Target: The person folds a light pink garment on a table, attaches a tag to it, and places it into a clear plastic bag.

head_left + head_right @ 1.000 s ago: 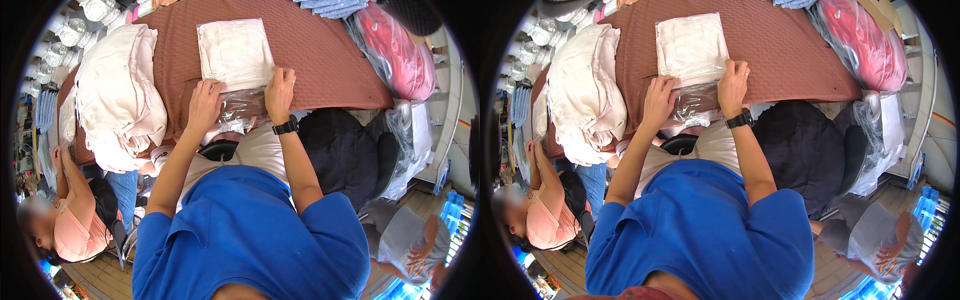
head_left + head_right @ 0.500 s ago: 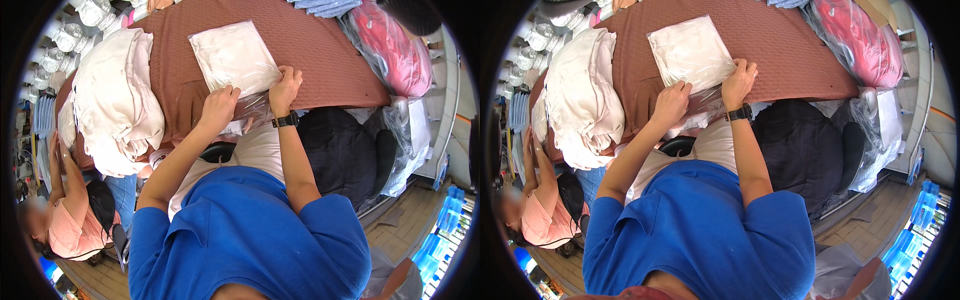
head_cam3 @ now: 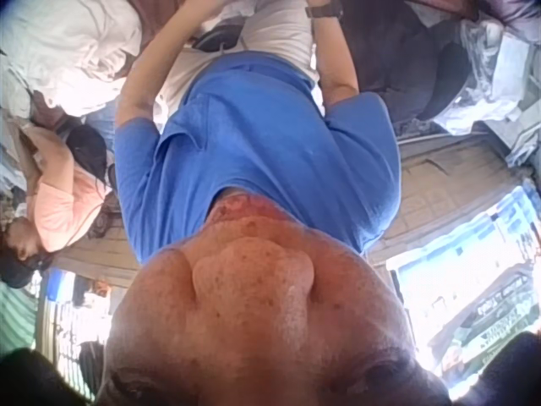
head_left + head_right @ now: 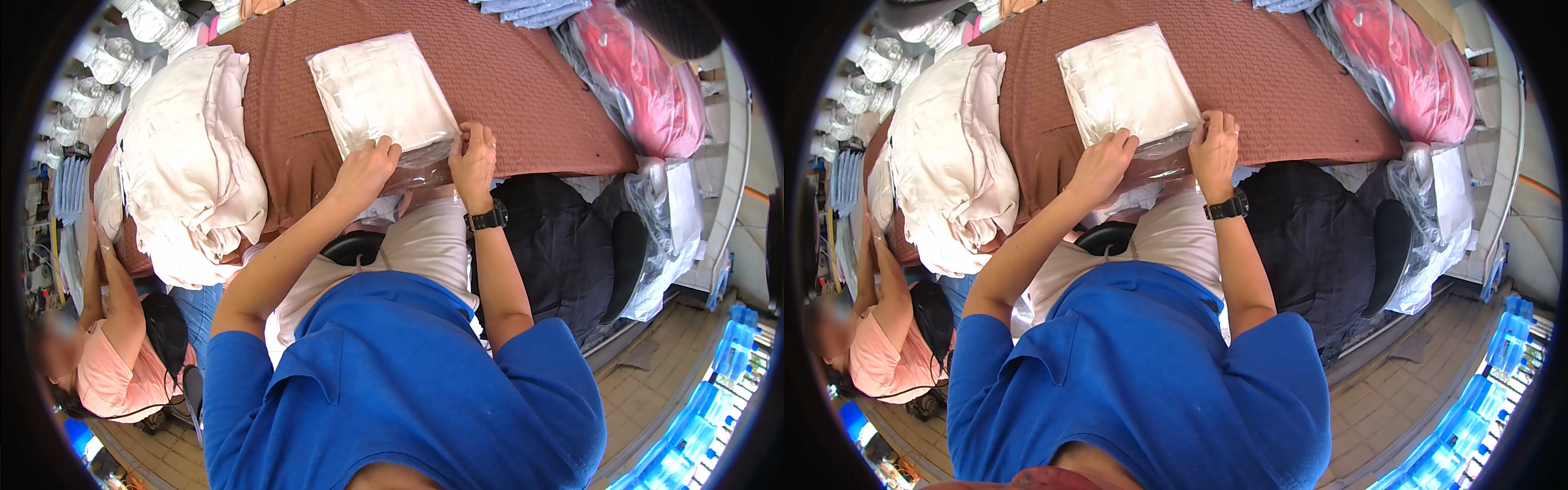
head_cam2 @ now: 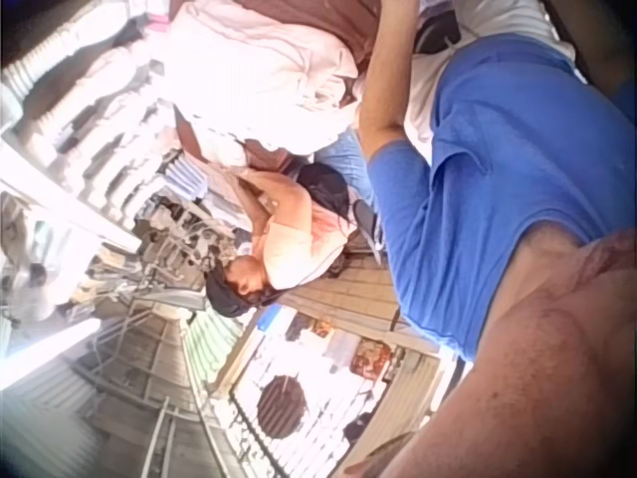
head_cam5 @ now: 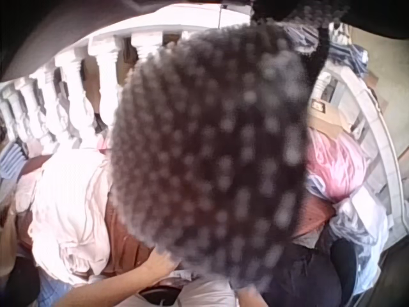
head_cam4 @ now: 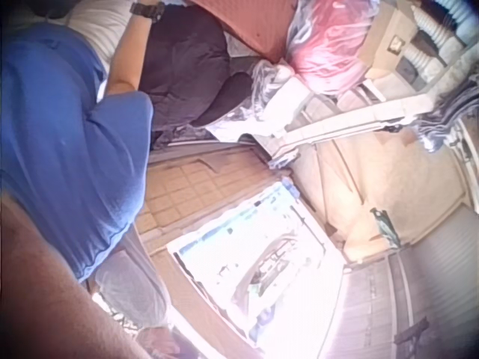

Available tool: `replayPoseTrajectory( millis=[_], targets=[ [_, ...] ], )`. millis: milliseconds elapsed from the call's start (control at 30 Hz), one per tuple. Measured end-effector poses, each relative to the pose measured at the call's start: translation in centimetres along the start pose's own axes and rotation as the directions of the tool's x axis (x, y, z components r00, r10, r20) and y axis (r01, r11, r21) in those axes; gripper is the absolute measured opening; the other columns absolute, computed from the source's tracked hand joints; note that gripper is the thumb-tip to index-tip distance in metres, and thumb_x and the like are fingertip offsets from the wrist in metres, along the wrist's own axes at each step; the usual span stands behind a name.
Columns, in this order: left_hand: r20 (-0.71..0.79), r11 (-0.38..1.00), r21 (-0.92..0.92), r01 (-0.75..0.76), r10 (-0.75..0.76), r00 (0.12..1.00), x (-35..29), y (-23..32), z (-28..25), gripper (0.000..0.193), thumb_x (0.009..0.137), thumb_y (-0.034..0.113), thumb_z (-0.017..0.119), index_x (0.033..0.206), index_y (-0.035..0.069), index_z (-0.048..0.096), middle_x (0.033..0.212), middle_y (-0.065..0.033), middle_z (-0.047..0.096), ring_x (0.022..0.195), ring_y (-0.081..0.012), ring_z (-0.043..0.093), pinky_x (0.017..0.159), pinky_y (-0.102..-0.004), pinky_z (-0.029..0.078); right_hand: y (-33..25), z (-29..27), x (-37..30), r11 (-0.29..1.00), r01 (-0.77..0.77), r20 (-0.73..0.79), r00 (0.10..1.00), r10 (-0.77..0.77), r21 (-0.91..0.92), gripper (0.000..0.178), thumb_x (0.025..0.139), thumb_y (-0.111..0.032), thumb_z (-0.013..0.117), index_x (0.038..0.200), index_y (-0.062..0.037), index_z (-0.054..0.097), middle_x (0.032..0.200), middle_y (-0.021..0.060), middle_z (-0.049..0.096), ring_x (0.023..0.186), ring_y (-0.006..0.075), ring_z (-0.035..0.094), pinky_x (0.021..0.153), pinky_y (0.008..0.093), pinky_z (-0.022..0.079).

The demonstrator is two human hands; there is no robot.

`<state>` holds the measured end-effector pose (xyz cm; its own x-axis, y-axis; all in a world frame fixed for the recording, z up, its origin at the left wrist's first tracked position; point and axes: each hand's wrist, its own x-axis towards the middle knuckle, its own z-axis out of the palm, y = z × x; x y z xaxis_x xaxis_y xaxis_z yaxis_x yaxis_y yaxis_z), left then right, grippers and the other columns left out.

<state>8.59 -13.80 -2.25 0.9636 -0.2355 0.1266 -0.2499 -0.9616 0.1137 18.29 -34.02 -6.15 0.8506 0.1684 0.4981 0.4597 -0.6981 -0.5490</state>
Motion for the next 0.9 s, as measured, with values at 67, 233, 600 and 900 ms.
replayPoseTrajectory(
  millis=[67,233,600,900],
  targets=[
    [-0.085,0.999,0.035,-0.018,0.021,0.996,0.7,0.6,-0.2,0.027,0.077,-0.001,0.062,0.104,0.000,0.058,0.108,-0.0129,0.056,0.100,-0.0278,0.061,0.077,-0.0366,0.059,-0.9,-0.3,0.0,0.997,-0.006,-0.019,1.000,0.008,0.075,0.016,0.086,0.001,0.063,0.102,-0.0034,0.062,0.096,0.0168,0.060,0.091,0.0404,0.058,0.079,0.0496,0.049],
    [-0.308,0.987,0.024,-0.161,0.160,0.938,2.7,1.4,0.4,0.027,0.080,0.001,0.060,0.107,0.000,0.059,0.111,-0.0129,0.057,0.102,-0.0273,0.060,0.080,-0.0370,0.058,-0.8,1.0,0.7,0.999,0.033,-0.083,0.996,-0.030,0.032,0.012,0.087,-0.001,0.064,0.098,-0.0030,0.060,0.094,0.0170,0.059,0.090,0.0394,0.058,0.078,0.0488,0.048],
    [-0.153,0.990,-0.105,-0.094,0.077,0.985,3.1,0.1,1.5,0.024,0.080,0.004,0.062,0.103,0.000,0.058,0.102,-0.0128,0.056,0.095,-0.0279,0.063,0.073,-0.0372,0.060,-1.9,1.8,1.1,1.000,-0.026,-0.064,0.998,0.026,0.007,0.010,0.086,0.000,0.063,0.093,-0.0052,0.060,0.092,0.0146,0.057,0.086,0.0371,0.059,0.071,0.0492,0.050],
    [-0.302,0.997,0.035,-0.074,0.081,0.950,1.9,-0.9,0.8,0.025,0.082,0.006,0.061,0.107,0.003,0.058,0.107,-0.0128,0.056,0.102,-0.0287,0.061,0.075,-0.0390,0.060,-2.0,1.7,1.5,0.995,0.083,-0.057,0.995,-0.087,-0.063,0.013,0.088,0.000,0.064,0.099,-0.0067,0.066,0.098,0.0114,0.059,0.087,0.0349,0.060,0.074,0.0455,0.051]
  ],
)
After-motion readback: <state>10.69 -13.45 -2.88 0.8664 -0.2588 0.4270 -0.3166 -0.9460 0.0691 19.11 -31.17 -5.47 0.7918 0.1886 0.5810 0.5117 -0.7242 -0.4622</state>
